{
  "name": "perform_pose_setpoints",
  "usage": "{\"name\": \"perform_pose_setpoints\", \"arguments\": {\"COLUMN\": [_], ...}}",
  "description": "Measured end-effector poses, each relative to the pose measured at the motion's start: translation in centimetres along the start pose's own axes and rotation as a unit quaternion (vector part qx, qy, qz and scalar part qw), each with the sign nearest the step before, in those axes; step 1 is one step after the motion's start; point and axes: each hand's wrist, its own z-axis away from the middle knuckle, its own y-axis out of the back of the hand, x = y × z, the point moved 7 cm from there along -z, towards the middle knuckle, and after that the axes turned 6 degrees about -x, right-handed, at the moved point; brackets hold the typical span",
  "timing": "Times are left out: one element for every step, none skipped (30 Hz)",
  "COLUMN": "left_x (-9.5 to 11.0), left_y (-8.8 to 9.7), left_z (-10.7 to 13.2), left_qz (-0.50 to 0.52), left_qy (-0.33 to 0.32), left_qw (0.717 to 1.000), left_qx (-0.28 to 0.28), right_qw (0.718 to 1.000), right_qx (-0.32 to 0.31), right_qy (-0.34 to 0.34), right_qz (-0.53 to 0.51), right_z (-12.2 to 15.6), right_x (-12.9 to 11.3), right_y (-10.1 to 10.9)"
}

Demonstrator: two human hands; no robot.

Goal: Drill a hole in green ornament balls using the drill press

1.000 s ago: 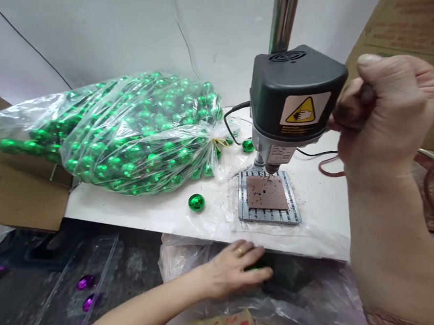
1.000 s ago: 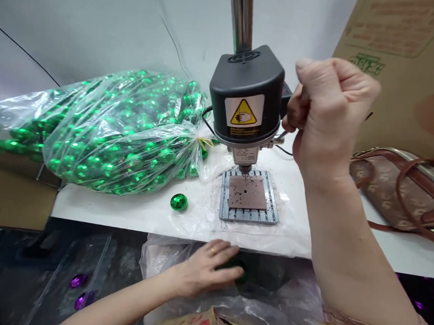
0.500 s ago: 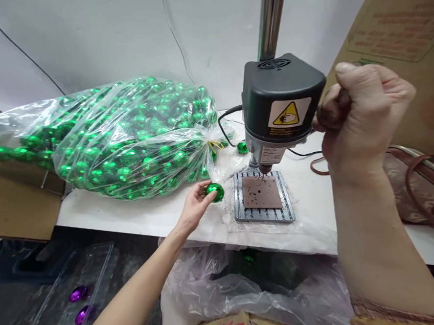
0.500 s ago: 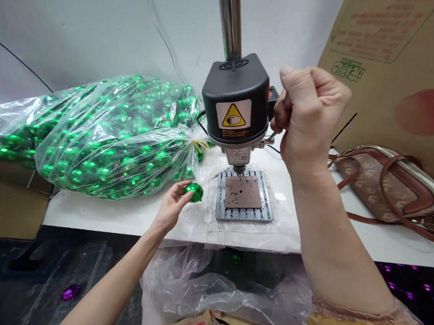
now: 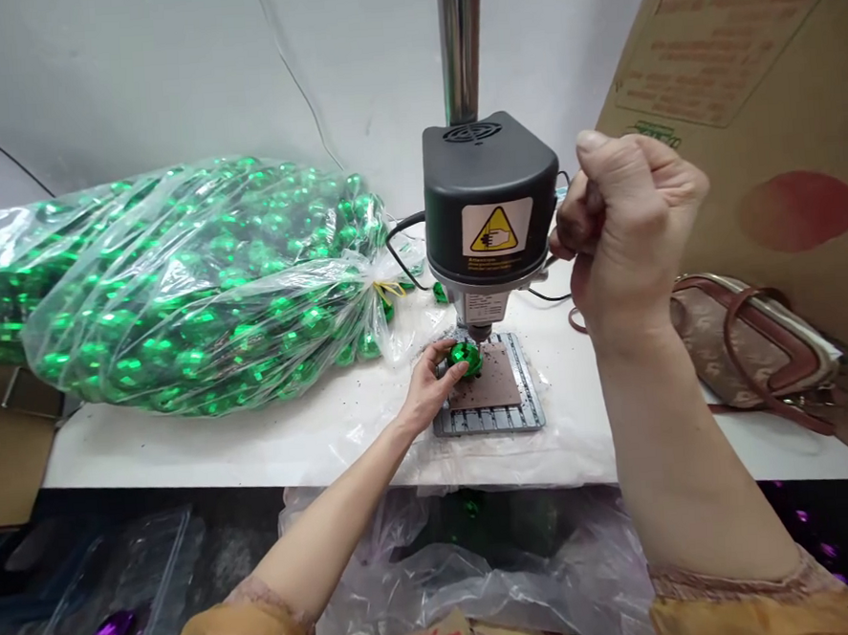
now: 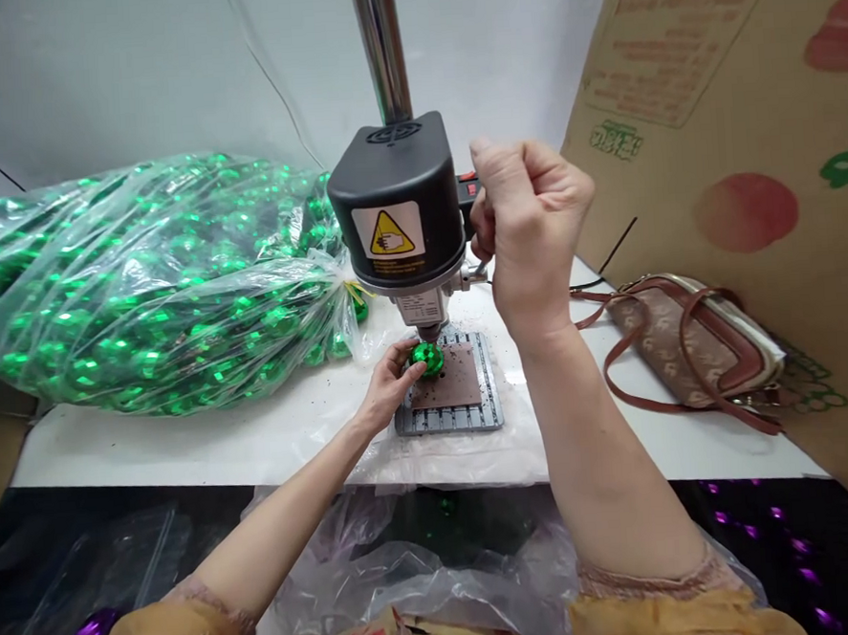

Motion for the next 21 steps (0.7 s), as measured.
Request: {"name": "perform_pose_setpoints", "arguments": {"left_x": [0.1, 0.3, 0.4, 0.5, 0.7, 0.8, 1.0, 1.1, 1.2, 1.2, 1.2, 1.0, 0.8, 0.5, 0.2, 0.0, -0.2, -0.3, -0.4, -0.4, -0.5], "left_y": [-0.1, -0.2, -0.3, -0.5, -0.7, -0.9, -1.1, -1.3, -1.6, -1.8, -2.1, -2.3, -2.5, -2.7, -2.8, -2.8, -2.8, -2.8, -2.7, -2.7, -2.6], "left_z": [0.0, 0.0, 0.0, 0.1, 0.2, 0.2, 0.3, 0.3, 0.4, 0.4, 0.4, 0.4, 0.3, 0.3, 0.3, 0.3, 0.4, 0.4, 0.4, 0.4, 0.4], "left_qz": [-0.013, -0.029, -0.047, -0.067, -0.088, -0.109, -0.126, -0.14, -0.148, -0.15, -0.147, -0.141, -0.132, -0.122, -0.112, -0.104, -0.098, -0.095, -0.094, -0.096, -0.099], "left_qy": [-0.002, -0.005, -0.007, -0.011, -0.016, -0.023, -0.031, -0.041, -0.051, -0.059, -0.063, -0.062, -0.055, -0.046, -0.037, -0.03, -0.026, -0.025, -0.025, -0.026, -0.026], "left_qw": [1.0, 1.0, 0.999, 0.998, 0.996, 0.994, 0.991, 0.989, 0.988, 0.987, 0.987, 0.988, 0.989, 0.991, 0.992, 0.993, 0.994, 0.994, 0.995, 0.994, 0.994], "left_qx": [0.001, 0.002, 0.0, -0.003, -0.008, -0.011, -0.013, -0.015, -0.015, -0.015, -0.018, -0.022, -0.027, -0.03, -0.034, -0.037, -0.038, -0.037, -0.036, -0.035, -0.034], "right_qw": [1.0, 1.0, 1.0, 1.0, 1.0, 1.0, 1.0, 1.0, 0.999, 0.999, 0.999, 0.999, 0.999, 0.999, 1.0, 1.0, 1.0, 1.0, 1.0, 1.0, 1.0], "right_qx": [-0.006, -0.011, -0.015, -0.017, -0.017, -0.018, -0.019, -0.022, -0.025, -0.028, -0.03, -0.031, -0.029, -0.025, -0.021, -0.017, -0.014, -0.012, -0.011, -0.009, -0.006], "right_qy": [0.001, 0.001, 0.002, 0.002, 0.003, 0.002, 0.001, 0.001, 0.001, 0.002, 0.003, 0.002, 0.0, -0.002, -0.004, -0.005, -0.004, -0.003, 0.0, 0.006, 0.015], "right_qz": [0.007, 0.012, 0.016, 0.019, 0.021, 0.021, 0.021, 0.022, 0.024, 0.025, 0.026, 0.026, 0.025, 0.021, 0.017, 0.013, 0.009, 0.006, 0.004, 0.001, -0.003], "right_z": [0.0, 0.0, 0.0, -0.1, -0.1, -0.1, -0.1, -0.1, -0.1, -0.2, -0.2, -0.2, -0.2, -0.2, -0.2, -0.1, -0.1, 0.0, 0.1, 0.3, 0.6], "right_x": [0.0, 0.1, 0.1, 0.2, 0.2, 0.3, 0.4, 0.5, 0.6, 0.6, 0.6, 0.6, 0.6, 0.5, 0.5, 0.4, 0.3, 0.2, 0.1, -0.1, -0.2], "right_y": [0.0, 0.0, 0.0, 0.0, 0.0, 0.1, 0.1, 0.1, 0.1, 0.1, 0.1, 0.1, 0.1, 0.1, 0.1, 0.1, 0.0, 0.0, 0.0, 0.0, 0.0]}}
